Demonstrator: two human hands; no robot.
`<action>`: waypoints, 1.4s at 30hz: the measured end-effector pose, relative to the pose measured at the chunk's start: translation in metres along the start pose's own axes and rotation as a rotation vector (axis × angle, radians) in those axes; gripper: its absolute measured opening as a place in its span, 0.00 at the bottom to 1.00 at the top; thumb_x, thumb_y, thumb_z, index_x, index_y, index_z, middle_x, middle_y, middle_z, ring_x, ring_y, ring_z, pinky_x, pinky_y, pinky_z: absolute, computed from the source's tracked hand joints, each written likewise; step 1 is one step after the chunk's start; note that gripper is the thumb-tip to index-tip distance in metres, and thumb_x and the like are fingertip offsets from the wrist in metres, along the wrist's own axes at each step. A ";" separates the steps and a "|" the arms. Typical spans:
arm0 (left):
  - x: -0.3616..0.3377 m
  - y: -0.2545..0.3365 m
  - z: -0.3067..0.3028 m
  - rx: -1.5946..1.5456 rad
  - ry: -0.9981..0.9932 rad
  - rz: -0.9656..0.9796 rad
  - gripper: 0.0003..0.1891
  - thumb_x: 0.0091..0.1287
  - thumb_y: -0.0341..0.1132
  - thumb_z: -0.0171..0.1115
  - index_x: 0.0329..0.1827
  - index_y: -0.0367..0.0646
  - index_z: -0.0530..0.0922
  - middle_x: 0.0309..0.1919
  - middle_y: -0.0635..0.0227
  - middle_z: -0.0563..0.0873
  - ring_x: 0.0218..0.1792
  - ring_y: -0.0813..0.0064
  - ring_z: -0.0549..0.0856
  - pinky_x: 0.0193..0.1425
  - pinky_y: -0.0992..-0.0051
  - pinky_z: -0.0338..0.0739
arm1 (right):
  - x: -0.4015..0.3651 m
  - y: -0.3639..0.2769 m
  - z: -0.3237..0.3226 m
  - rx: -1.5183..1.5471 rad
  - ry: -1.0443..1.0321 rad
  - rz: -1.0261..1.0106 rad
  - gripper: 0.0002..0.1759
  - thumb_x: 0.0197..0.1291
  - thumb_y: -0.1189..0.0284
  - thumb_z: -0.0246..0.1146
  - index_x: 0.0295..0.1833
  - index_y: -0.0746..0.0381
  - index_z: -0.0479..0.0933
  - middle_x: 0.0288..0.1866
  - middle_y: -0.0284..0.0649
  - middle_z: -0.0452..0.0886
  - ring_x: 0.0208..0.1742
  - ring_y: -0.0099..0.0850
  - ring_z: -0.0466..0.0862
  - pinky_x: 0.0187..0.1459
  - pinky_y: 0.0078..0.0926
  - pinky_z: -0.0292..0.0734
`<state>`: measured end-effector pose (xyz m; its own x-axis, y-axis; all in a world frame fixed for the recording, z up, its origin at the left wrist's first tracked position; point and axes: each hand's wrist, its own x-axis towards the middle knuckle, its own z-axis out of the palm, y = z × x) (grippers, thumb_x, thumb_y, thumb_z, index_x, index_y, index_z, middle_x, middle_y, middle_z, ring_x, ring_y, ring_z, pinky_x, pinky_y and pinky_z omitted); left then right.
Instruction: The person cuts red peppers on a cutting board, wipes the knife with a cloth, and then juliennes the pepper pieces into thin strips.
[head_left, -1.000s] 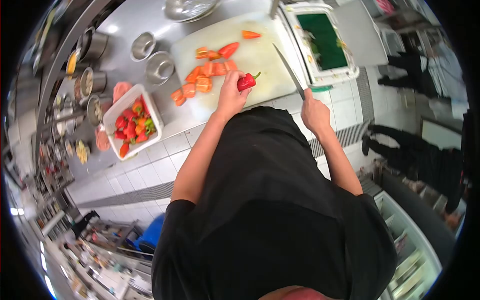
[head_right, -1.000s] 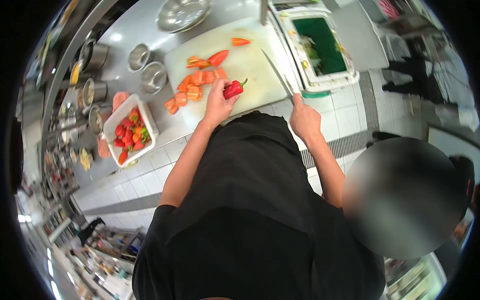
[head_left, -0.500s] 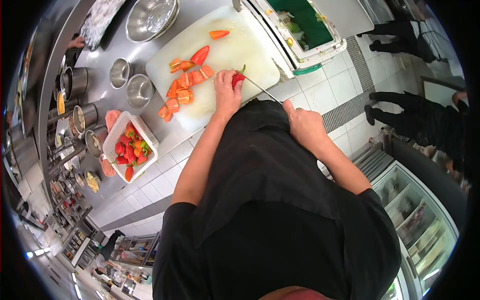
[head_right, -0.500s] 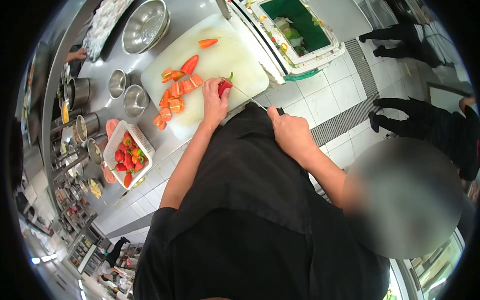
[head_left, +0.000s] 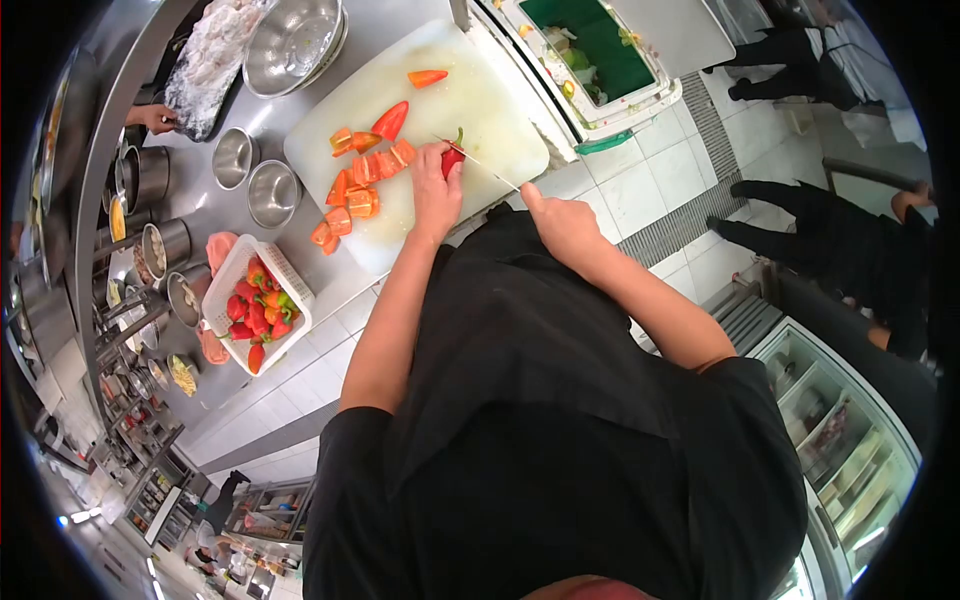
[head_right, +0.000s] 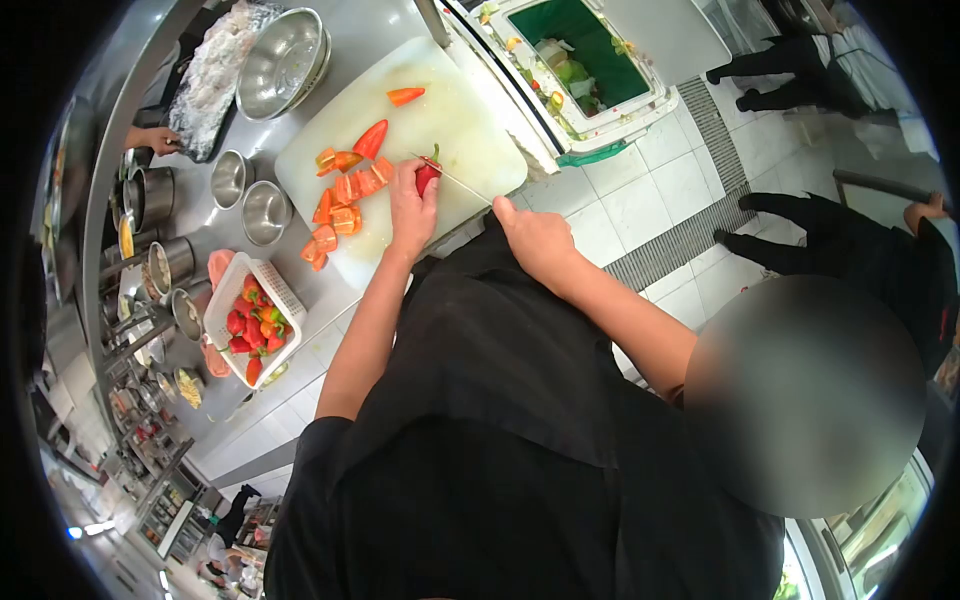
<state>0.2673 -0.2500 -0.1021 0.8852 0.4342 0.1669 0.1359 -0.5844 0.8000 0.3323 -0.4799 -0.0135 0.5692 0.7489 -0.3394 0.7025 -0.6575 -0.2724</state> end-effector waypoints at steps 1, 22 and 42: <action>0.001 0.000 -0.003 0.001 -0.016 -0.017 0.19 0.70 0.25 0.66 0.63 0.41 0.75 0.59 0.48 0.78 0.62 0.44 0.77 0.70 0.52 0.71 | 0.003 -0.002 -0.003 0.012 -0.024 -0.001 0.10 0.70 0.78 0.57 0.54 0.61 0.67 0.30 0.45 0.88 0.33 0.49 0.91 0.32 0.48 0.84; -0.020 0.018 -0.006 0.044 -0.078 0.043 0.18 0.71 0.29 0.68 0.62 0.40 0.76 0.58 0.50 0.77 0.61 0.44 0.77 0.69 0.53 0.73 | 0.029 0.009 0.029 0.092 -0.026 -0.051 0.14 0.71 0.77 0.56 0.60 0.61 0.67 0.37 0.55 0.90 0.40 0.58 0.91 0.40 0.57 0.85; -0.005 0.021 -0.018 0.066 -0.059 -0.056 0.26 0.67 0.38 0.76 0.67 0.45 0.81 0.61 0.57 0.83 0.62 0.53 0.83 0.66 0.59 0.81 | -0.028 0.022 -0.026 0.076 -0.027 0.126 0.11 0.72 0.76 0.53 0.57 0.63 0.67 0.32 0.61 0.87 0.36 0.63 0.89 0.40 0.64 0.83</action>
<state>0.2572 -0.2522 -0.0753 0.9001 0.4270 0.0872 0.2127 -0.6052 0.7671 0.3430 -0.5129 0.0136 0.6383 0.6585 -0.3986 0.5914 -0.7510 -0.2936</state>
